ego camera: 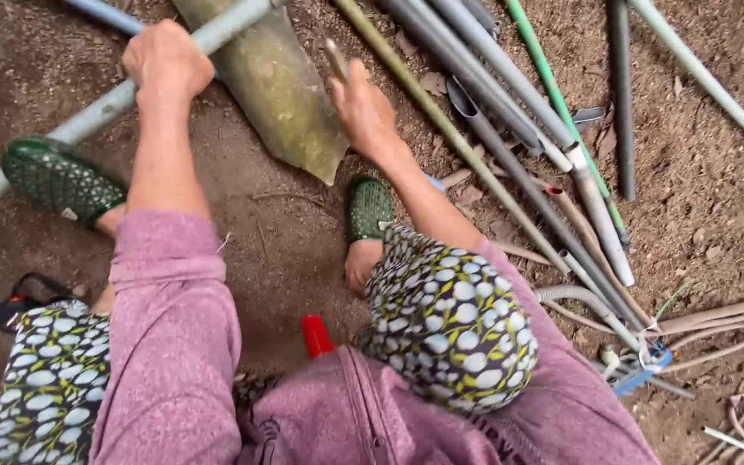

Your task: The person uses a hand saw to cut a metal pipe that is resting on a log. They hold the pipe steady with one hand and saw with the other, then briefly reposition the pipe and continue sawing.

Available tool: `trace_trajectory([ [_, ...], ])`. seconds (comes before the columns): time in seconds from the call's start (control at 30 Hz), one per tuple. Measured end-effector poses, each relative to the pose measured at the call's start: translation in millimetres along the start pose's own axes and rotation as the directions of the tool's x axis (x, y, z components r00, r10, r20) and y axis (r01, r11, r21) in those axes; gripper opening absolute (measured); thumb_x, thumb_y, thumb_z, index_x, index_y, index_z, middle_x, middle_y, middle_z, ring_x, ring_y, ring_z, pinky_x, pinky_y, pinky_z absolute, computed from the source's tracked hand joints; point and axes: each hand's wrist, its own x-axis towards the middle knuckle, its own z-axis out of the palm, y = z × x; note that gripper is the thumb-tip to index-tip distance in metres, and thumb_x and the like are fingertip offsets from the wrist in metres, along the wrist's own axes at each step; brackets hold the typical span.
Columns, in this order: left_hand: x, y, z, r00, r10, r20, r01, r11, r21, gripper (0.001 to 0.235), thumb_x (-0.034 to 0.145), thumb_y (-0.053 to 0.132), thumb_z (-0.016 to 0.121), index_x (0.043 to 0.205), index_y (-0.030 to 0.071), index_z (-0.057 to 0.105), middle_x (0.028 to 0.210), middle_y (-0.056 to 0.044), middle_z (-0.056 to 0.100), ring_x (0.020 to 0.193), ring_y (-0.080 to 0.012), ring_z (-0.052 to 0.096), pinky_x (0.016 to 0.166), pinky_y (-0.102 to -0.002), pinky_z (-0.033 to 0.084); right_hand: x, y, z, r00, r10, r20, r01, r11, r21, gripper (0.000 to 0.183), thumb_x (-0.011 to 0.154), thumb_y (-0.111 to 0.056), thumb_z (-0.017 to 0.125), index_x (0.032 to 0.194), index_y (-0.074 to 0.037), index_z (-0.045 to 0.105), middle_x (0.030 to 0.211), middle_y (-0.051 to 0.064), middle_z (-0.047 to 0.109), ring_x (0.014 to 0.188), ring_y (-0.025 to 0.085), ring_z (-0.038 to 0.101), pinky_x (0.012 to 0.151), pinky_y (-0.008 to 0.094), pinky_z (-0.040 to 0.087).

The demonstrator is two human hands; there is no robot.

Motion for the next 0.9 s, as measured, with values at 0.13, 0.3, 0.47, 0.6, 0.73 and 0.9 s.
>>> trace_trajectory([
  [0.13, 5.5, -0.1, -11.8, 0.998, -0.003, 0.068, -0.001, 0.999, 0.049, 0.022, 0.095, 0.018, 0.074, 0.111, 0.003, 0.081, 0.101, -0.016, 0.081, 0.097, -0.0358, 0.076, 0.081, -0.047, 0.061, 29.1, -5.7, 4.1, 0.965, 0.259, 0.031, -0.261, 0.958, 0.117, 0.025, 0.117, -0.032, 0.037, 0.101, -0.012, 0.039, 0.068, -0.003, 0.051, 0.048, 0.01, 0.036, 0.041, 0.025, 0.033],
  [0.3, -13.1, 9.0, -37.8, 0.974, -0.045, 0.221, 0.046, 0.999, 0.002, 0.025, 0.103, 0.018, 0.071, 0.122, 0.001, 0.075, 0.109, -0.016, 0.075, 0.105, -0.0346, 0.071, 0.09, -0.048, 0.058, -10.3, 14.1, 0.1, 0.986, -0.154, -0.059, 0.15, 0.987, -0.065, 0.021, 0.122, -0.024, 0.03, 0.109, -0.008, 0.036, 0.07, 0.001, 0.054, 0.04, 0.01, 0.038, 0.029, 0.021, 0.037],
  [0.47, -9.9, 13.2, -42.1, 0.983, -0.024, 0.18, 0.032, 0.999, -0.04, 0.027, 0.101, 0.017, 0.07, 0.124, 0.003, 0.074, 0.111, -0.015, 0.077, 0.108, -0.0349, 0.071, 0.093, -0.048, 0.057, 61.6, -2.8, 6.1, 0.99, 0.131, 0.052, -0.127, 0.989, -0.073, 0.016, 0.119, -0.023, 0.042, 0.115, -0.007, 0.043, 0.079, 0.004, 0.061, 0.048, 0.011, 0.047, 0.032, 0.021, 0.04],
  [0.6, 20.8, 7.2, -37.6, 0.995, 0.097, 0.027, -0.097, 0.995, 0.004, 0.035, 0.089, 0.02, 0.067, 0.114, 0.001, 0.082, 0.116, -0.027, 0.079, 0.113, -0.0489, 0.073, 0.096, -0.053, 0.057, 6.1, -38.2, -30.8, 0.994, 0.112, 0.02, -0.113, 0.993, 0.031, 0.03, 0.115, -0.034, 0.037, 0.129, -0.008, 0.043, 0.077, 0.004, 0.057, 0.051, 0.018, 0.05, 0.043, 0.035, 0.043],
  [0.73, -6.3, -8.8, -14.6, 0.993, 0.025, 0.111, -0.028, 0.999, 0.026, 0.035, 0.09, 0.022, 0.071, 0.119, 0.003, 0.081, 0.115, -0.023, 0.08, 0.111, -0.0455, 0.075, 0.091, -0.053, 0.059, 7.1, 0.2, 8.5, 0.988, 0.144, 0.059, -0.146, 0.989, 0.033, 0.024, 0.12, -0.026, 0.031, 0.127, -0.004, 0.03, 0.064, 0.0, 0.054, 0.04, 0.012, 0.041, 0.031, 0.025, 0.037],
  [0.9, -10.9, 5.7, -26.5, 0.99, 0.008, 0.139, -0.009, 1.0, 0.005, 0.021, 0.104, 0.022, 0.074, 0.119, 0.006, 0.075, 0.097, -0.01, 0.075, 0.091, -0.0278, 0.073, 0.075, -0.042, 0.057, 39.2, -9.9, -3.0, 0.988, 0.145, 0.051, -0.14, 0.986, -0.091, 0.025, 0.116, -0.034, 0.038, 0.109, -0.011, 0.034, 0.072, 0.007, 0.057, 0.057, 0.026, 0.051, 0.05, 0.049, 0.041],
])
